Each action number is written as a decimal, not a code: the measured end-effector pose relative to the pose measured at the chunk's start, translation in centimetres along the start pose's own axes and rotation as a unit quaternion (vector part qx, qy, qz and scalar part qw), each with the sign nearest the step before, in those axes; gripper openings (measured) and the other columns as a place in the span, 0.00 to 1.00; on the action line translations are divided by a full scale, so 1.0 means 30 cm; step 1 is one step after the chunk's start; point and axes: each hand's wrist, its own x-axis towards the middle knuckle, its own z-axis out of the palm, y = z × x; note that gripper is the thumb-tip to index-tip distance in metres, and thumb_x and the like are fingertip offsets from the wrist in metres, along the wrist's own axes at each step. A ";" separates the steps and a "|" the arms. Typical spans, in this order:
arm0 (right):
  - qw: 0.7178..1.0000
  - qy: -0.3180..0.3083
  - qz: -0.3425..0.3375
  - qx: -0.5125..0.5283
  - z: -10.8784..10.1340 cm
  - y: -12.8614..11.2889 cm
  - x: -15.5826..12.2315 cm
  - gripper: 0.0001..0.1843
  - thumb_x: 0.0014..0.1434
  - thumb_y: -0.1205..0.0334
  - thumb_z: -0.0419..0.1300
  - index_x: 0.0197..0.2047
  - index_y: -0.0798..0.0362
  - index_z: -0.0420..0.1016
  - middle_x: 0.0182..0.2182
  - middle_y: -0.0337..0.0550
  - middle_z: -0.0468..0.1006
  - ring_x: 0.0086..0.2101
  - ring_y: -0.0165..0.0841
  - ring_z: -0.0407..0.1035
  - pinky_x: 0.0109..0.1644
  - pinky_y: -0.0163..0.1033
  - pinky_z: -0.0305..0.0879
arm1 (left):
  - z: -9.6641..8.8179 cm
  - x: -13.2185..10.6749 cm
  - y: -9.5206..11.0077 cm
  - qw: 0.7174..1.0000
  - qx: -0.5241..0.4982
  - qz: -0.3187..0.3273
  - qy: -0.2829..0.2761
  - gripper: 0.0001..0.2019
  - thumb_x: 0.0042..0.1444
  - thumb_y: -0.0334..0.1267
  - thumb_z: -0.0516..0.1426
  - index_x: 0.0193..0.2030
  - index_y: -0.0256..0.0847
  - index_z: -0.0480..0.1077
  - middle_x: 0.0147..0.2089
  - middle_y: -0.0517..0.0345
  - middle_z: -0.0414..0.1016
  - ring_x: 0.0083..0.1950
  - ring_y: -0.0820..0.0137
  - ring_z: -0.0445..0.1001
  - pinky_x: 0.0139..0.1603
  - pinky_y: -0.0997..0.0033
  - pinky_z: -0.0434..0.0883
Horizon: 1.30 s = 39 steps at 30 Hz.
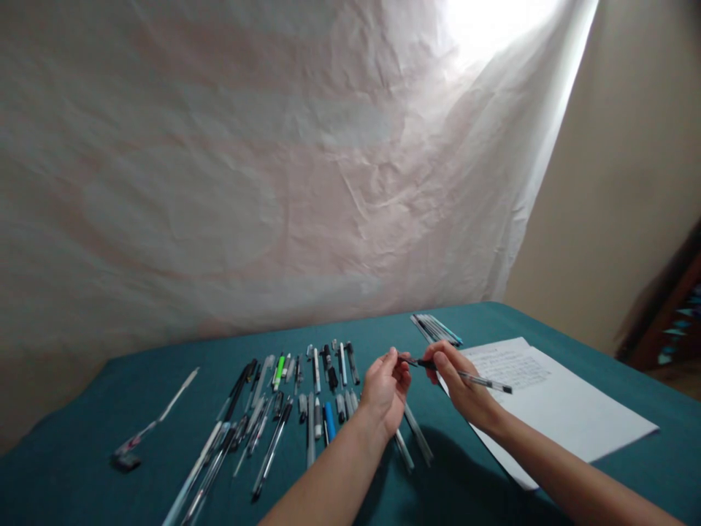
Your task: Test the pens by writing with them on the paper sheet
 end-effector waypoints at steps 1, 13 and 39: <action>1.000 -0.001 0.002 0.002 0.001 0.001 0.000 0.12 0.61 0.54 0.44 0.33 0.52 0.62 0.21 0.35 0.63 0.24 0.28 0.59 0.30 0.35 0.56 | 0.003 -0.004 -0.002 1.000 -0.002 -0.003 -0.004 0.03 0.52 0.31 0.55 0.30 0.32 0.65 0.28 0.56 0.70 0.23 0.82 0.67 0.23 0.84 0.67; 0.999 0.031 -0.019 -0.007 0.012 0.014 -0.012 0.14 0.62 0.56 0.41 0.30 0.52 0.61 0.21 0.35 0.61 0.24 0.28 0.57 0.30 0.35 0.55 | 0.013 -0.039 -0.035 0.998 0.057 0.020 -0.016 0.04 0.53 0.33 0.54 0.29 0.37 0.61 0.26 0.59 0.68 0.24 0.80 0.67 0.24 0.83 0.66; 1.000 -0.001 0.025 -0.004 -0.006 -0.002 0.028 0.11 0.55 0.54 0.53 0.32 0.54 0.65 0.23 0.36 0.65 0.24 0.26 0.59 0.25 0.31 0.56 | -0.065 0.086 0.032 0.991 0.051 0.098 0.079 0.04 0.52 0.31 0.55 0.29 0.37 0.62 0.25 0.62 0.67 0.23 0.82 0.67 0.25 0.83 0.66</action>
